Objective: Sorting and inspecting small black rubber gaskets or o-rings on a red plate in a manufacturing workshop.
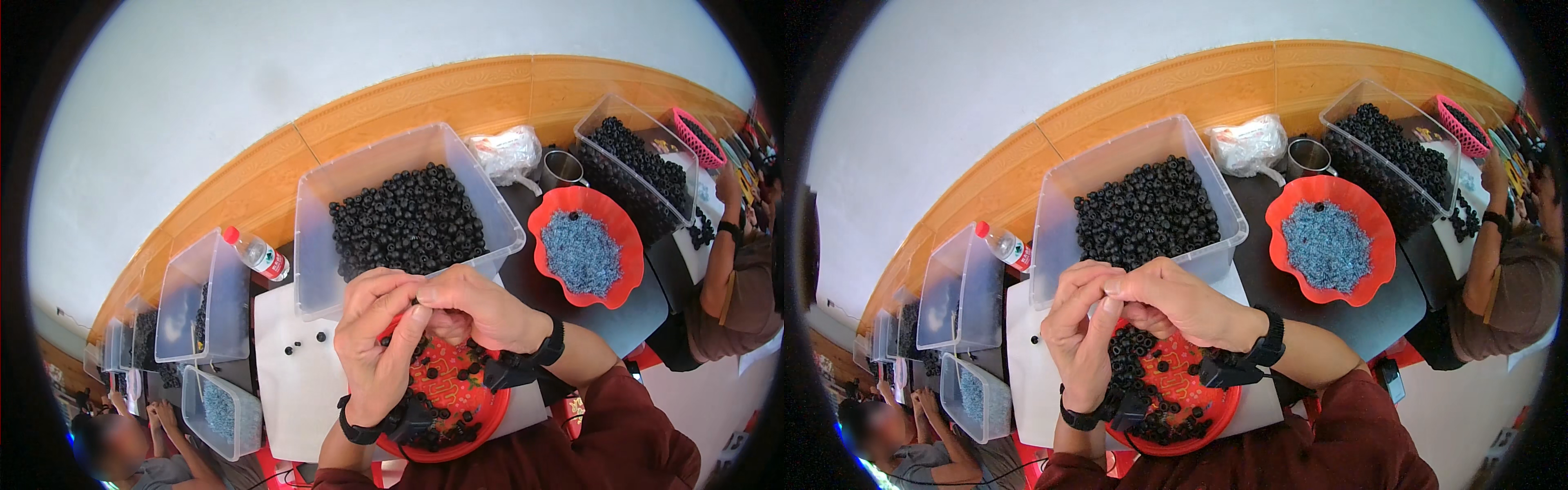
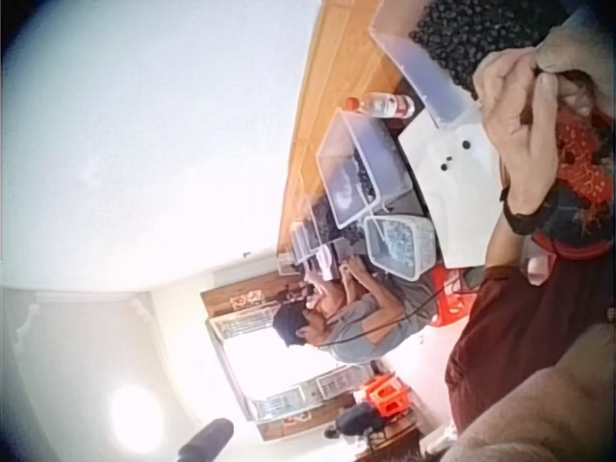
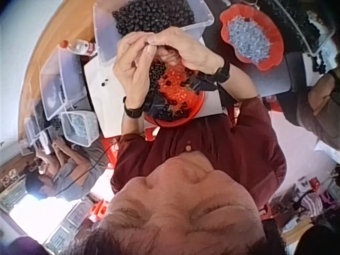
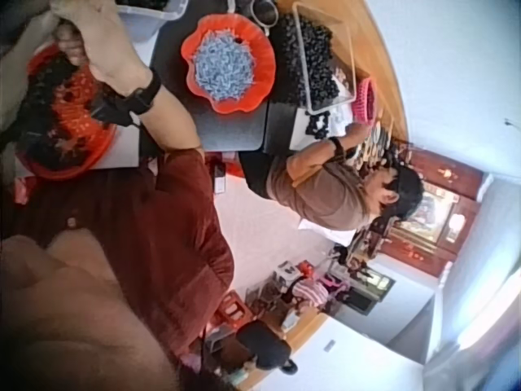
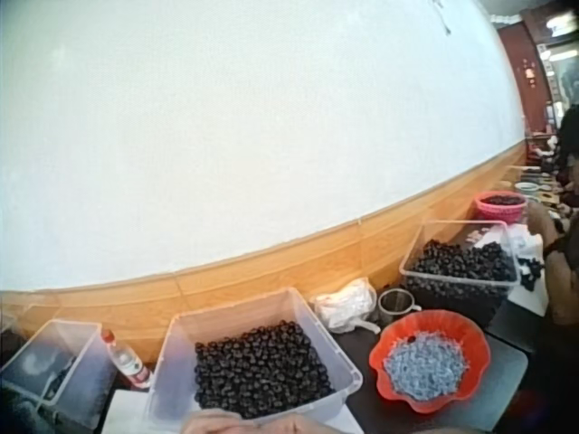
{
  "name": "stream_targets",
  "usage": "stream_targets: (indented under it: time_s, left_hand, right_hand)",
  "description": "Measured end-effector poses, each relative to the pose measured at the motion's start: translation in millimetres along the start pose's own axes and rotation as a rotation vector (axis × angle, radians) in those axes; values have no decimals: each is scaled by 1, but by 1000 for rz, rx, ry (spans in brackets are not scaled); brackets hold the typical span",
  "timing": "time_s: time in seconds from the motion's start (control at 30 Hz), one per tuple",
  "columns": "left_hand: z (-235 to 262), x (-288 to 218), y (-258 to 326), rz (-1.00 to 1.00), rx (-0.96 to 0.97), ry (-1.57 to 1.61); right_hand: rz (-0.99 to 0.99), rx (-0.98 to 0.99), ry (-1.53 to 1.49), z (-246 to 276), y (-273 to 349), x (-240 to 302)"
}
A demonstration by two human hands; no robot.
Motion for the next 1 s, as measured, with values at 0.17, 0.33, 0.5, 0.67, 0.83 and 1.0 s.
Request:
stream_targets:
  time_s: [0.17, 0.33, 0.5, 0.67, 0.83, 1.0]
  left_hand:
    - [-4, 7, -2, 90, 11, 26]
    - [-5, 17, 1, 244, 10, 89]
    - [-2, 15, -1, 149, 36, -21]
    - [-2, 4, -1, 65, 35, -160]
    - [0, 6, -3, 60, 38, -145]
    - [2, 19, -1, 207, 52, 16]
  right_hand:
    - [-40, -43, -161, 7, -4, -13]
    - [-62, -67, -107, 5, -5, -9]
    - [-90, -67, -136, 8, -7, -18]
    - [-29, -118, -135, 11, -7, -19]
    - [-92, -125, -142, 11, -6, -18]
    - [-150, -45, -172, 9, -9, -28]
Point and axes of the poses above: each hand's wrist, its own y-axis away from the middle knuckle, its own z-axis out of the back of the hand, x = y × z, the point moved 10 cm from there along -y, towards the middle knuckle, and after that the axes turned 2 degrees about x, right-handed, at the moved point
